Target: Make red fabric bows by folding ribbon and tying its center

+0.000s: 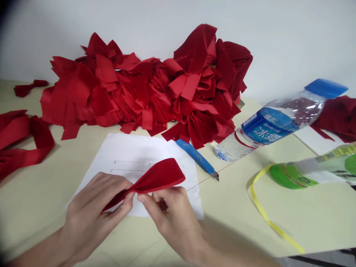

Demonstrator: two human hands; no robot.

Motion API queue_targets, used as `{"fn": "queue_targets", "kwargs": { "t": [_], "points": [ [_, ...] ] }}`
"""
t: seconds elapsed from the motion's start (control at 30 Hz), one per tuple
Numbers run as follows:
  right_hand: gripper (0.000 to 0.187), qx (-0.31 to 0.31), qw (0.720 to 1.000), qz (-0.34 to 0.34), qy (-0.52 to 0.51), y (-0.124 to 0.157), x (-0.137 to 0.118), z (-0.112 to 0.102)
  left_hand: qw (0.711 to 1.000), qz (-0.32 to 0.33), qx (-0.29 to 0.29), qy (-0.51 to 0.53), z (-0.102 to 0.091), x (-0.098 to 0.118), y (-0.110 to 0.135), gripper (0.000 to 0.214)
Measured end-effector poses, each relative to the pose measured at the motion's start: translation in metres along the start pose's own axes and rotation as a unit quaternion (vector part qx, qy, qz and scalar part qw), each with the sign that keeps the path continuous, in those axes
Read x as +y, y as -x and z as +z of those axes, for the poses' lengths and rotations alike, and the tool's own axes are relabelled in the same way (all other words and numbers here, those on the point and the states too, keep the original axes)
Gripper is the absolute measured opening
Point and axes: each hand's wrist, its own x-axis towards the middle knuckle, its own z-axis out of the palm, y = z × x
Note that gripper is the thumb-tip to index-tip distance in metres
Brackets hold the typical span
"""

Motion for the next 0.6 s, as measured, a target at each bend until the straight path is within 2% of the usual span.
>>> {"fn": "queue_targets", "kwargs": {
  "t": [0.13,0.27,0.37,0.47,0.53,0.6],
  "points": [
    [0.015,-0.003,0.999,-0.052,0.0,0.008,-0.007,0.003,0.997,0.049,0.034,-0.055,0.005,-0.006,0.004,0.014],
    [0.015,-0.036,0.993,-0.11,0.003,0.007,-0.015,0.005,0.996,0.076,0.039,-0.04,0.006,-0.006,0.004,0.015],
    [0.018,-0.055,0.995,-0.079,0.0,0.003,-0.015,0.003,1.0,0.005,0.019,0.02,0.005,-0.004,0.004,0.012],
    [0.018,-0.032,0.999,-0.029,-0.006,-0.001,-0.012,0.0,0.991,-0.103,-0.001,0.088,0.002,-0.003,0.002,0.009],
    [0.018,-0.024,1.0,-0.012,-0.014,-0.003,-0.009,-0.003,0.97,-0.192,-0.015,0.146,0.0,-0.003,-0.001,0.006],
    [0.019,-0.028,0.999,-0.002,-0.028,-0.004,-0.007,-0.005,0.935,-0.277,-0.039,0.219,-0.003,-0.003,-0.006,0.004]
  ]
}}
